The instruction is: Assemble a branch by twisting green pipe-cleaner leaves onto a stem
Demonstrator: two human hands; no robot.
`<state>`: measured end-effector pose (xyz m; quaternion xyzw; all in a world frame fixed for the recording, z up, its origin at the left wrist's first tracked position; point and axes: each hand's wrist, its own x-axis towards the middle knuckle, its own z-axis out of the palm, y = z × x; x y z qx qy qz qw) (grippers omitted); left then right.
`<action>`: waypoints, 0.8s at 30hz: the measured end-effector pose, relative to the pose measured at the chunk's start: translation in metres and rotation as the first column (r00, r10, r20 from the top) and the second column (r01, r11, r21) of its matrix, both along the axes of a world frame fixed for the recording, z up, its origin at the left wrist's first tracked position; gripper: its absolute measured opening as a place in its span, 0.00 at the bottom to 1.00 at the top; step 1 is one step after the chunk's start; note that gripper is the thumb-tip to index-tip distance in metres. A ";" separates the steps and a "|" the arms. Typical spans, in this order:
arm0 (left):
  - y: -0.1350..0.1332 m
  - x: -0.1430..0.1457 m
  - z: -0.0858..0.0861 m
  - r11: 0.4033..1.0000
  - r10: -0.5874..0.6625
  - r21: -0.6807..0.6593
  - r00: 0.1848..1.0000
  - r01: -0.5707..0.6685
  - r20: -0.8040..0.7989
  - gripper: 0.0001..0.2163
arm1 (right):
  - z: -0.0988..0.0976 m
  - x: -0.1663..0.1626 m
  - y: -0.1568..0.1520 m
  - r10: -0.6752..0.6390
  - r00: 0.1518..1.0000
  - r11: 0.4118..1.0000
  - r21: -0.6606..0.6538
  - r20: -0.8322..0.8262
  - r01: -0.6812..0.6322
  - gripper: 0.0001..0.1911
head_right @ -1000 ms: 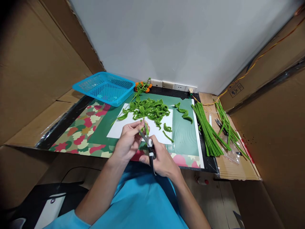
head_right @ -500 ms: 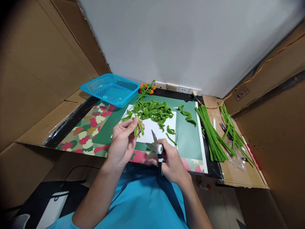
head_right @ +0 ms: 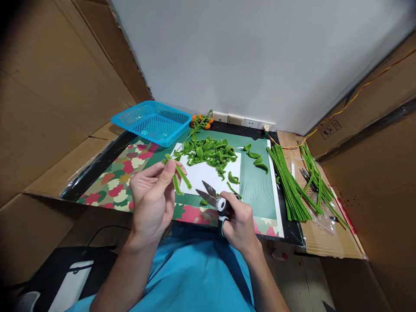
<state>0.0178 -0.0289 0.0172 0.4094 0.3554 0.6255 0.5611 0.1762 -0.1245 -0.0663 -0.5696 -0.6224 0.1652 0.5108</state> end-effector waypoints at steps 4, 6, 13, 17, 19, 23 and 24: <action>-0.002 0.001 0.002 1.000 0.009 -0.014 1.000 -0.009 -0.021 0.13 | -0.004 0.000 -0.001 -0.059 0.996 0.998 0.012 0.071 0.059 0.13; -0.002 0.002 0.002 1.000 0.000 -0.019 1.000 -0.001 -0.016 0.13 | -0.007 0.000 -0.001 -0.106 0.987 0.994 0.041 0.117 0.102 0.14; -0.006 0.007 -0.005 0.993 -0.078 -0.090 0.997 0.077 -0.008 0.14 | -0.004 -0.004 0.002 -0.246 0.936 0.962 0.182 0.253 0.204 0.13; -0.008 0.008 -0.005 0.987 -0.104 -0.130 0.994 0.098 -0.034 0.13 | -0.002 -0.004 0.003 -0.292 0.919 0.950 0.191 0.263 0.247 0.08; -0.009 0.008 -0.004 0.985 -0.113 -0.137 0.992 0.105 -0.051 0.14 | -0.003 -0.005 0.003 -0.313 0.910 0.944 0.197 0.272 0.266 0.06; -0.011 0.010 -0.002 0.980 -0.126 -0.164 0.988 0.111 -0.086 0.15 | -0.003 -0.005 0.003 -0.338 0.896 0.937 0.194 0.289 0.291 0.04; -0.011 0.010 -0.002 0.979 -0.133 -0.168 0.987 0.117 -0.088 0.16 | -0.003 -0.005 0.003 -0.343 0.893 0.935 0.196 0.292 0.295 0.03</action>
